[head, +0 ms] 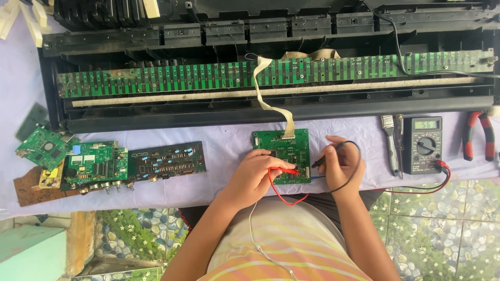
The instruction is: Testing a circuit board from an electronic keyboard using a digital multimeter to identify faulty components.
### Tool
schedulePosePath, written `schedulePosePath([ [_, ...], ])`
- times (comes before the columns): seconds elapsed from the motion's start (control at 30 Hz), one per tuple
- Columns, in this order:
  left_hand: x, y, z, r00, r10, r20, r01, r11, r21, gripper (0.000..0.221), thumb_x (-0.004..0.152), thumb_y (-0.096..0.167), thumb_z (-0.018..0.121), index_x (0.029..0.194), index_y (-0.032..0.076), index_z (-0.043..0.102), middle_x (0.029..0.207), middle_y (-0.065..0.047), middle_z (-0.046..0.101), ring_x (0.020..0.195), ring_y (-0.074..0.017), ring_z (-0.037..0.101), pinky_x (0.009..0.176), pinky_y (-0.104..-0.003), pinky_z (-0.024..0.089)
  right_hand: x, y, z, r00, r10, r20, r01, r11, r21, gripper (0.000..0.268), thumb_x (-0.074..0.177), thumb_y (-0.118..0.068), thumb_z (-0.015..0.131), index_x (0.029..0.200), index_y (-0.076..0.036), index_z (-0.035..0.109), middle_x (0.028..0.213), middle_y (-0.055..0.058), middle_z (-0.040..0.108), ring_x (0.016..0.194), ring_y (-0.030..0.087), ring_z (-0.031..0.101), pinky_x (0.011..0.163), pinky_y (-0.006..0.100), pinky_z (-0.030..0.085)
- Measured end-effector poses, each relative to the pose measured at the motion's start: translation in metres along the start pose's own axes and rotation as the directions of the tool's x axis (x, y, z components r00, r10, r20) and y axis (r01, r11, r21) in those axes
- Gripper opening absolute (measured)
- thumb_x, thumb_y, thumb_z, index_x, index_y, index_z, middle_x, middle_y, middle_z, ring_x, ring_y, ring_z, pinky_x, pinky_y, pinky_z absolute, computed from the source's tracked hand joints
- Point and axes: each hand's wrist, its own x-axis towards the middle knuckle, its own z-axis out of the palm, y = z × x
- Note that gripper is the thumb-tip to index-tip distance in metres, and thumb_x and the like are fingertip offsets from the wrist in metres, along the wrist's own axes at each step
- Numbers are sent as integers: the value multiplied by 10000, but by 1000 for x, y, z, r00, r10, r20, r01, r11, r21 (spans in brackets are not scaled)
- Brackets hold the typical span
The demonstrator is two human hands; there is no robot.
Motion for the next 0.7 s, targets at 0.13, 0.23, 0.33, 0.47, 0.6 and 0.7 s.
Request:
schedulePosePath([
  [0.13,0,1,0,1000,1,-5,-1,1000,0,89,1057,145,560,1078,137,646,1084,-1,779,999,-225,750,1087,-404,415,1,-6,2,1000,-5,-17,4,1000,-27,208,1072,-132,568,1099,40,682,612,68,651,391,159,591,427,256,493],
  [0.23,0,3,0,1000,8,-10,-8,1000,4,86,1054,146,567,1074,134,650,1078,-9,779,997,-234,751,1090,-407,419,0,-6,3,999,-32,40,34,998,-50,193,1034,-89,614,1139,54,689,622,96,668,401,187,622,437,280,512],
  [0.33,2,1,0,999,23,-27,-23,1000,12,98,1059,173,562,1076,143,654,1068,-2,780,991,-222,753,1087,-400,421,2,2,3,995,-52,-81,56,997,46,229,1072,-120,559,1183,60,645,718,122,675,455,170,630,470,260,523],
  [0.47,-3,-3,3,1000,13,-25,-13,1000,-9,97,1060,159,556,1073,142,651,1070,-3,781,995,-223,751,1078,-402,424,-3,2,0,1000,13,-16,-13,1000,-1,218,1050,-138,590,1141,35,687,642,101,668,409,181,620,432,275,505],
  [0.6,-1,0,0,999,26,-29,-25,999,21,77,1038,155,591,1062,133,661,1046,-15,787,985,-229,757,1076,-405,432,1,11,1,995,-42,-93,55,989,141,227,1076,-138,574,1197,41,643,725,128,677,475,188,652,505,284,547],
  [0.7,-1,-1,1,998,42,-39,-42,999,11,76,1043,155,590,1060,129,659,1049,-20,788,986,-235,757,1066,-406,437,-4,22,1,1000,14,-16,-11,991,132,169,1033,-50,561,1119,66,650,613,97,629,391,167,590,426,280,505],
])
